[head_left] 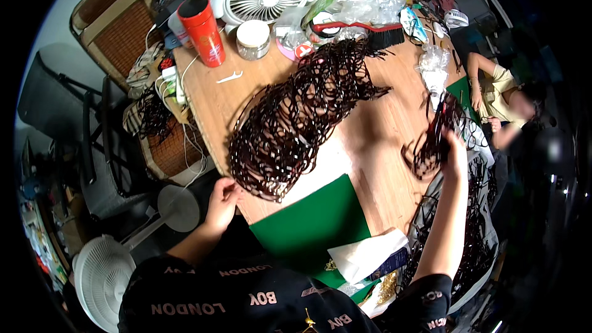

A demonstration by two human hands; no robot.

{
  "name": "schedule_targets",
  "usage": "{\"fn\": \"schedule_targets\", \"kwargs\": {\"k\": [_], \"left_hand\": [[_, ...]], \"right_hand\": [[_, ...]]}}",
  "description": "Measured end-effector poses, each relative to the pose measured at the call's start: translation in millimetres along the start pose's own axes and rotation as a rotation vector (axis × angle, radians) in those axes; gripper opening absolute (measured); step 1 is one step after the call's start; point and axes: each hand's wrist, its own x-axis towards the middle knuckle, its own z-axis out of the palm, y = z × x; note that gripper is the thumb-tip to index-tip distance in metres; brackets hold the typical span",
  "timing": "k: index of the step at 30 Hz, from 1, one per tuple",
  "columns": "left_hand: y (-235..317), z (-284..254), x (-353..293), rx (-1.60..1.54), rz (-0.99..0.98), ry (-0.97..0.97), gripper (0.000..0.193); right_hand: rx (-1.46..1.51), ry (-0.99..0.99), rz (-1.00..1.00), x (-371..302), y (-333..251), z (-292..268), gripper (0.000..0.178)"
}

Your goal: The person assembles eyeglasses by attaching temple arms to frames using a soldering iron and pliers. They repeatedly pick up frames, apply heat to the joints, and secure the temples. Finished glasses are placed into a large bin.

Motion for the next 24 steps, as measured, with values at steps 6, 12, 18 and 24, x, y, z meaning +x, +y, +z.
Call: {"fn": "schedule_targets", "kwargs": {"k": [6, 12, 18, 24], "left_hand": [[43, 19, 11, -0.208, -0.318, 0.044, 0.06], [73, 25, 23, -0.107, -0.28, -0.069, 0.073], [74, 33, 30, -0.052, -0.224, -0.068, 0.08], [105, 41, 56, 0.093, -0.312, -0.038, 0.088]], "right_hand": [[-0.375, 0.291, -0.36, 153, -12, 68, 0.033], [-0.234, -0.484, 0.084, 195, 39, 153, 0.069], [0.13, -0.764, 0.318, 218, 30, 133, 0.101], [0.244, -0.654, 0.465, 246, 59, 159, 0.092]]}}
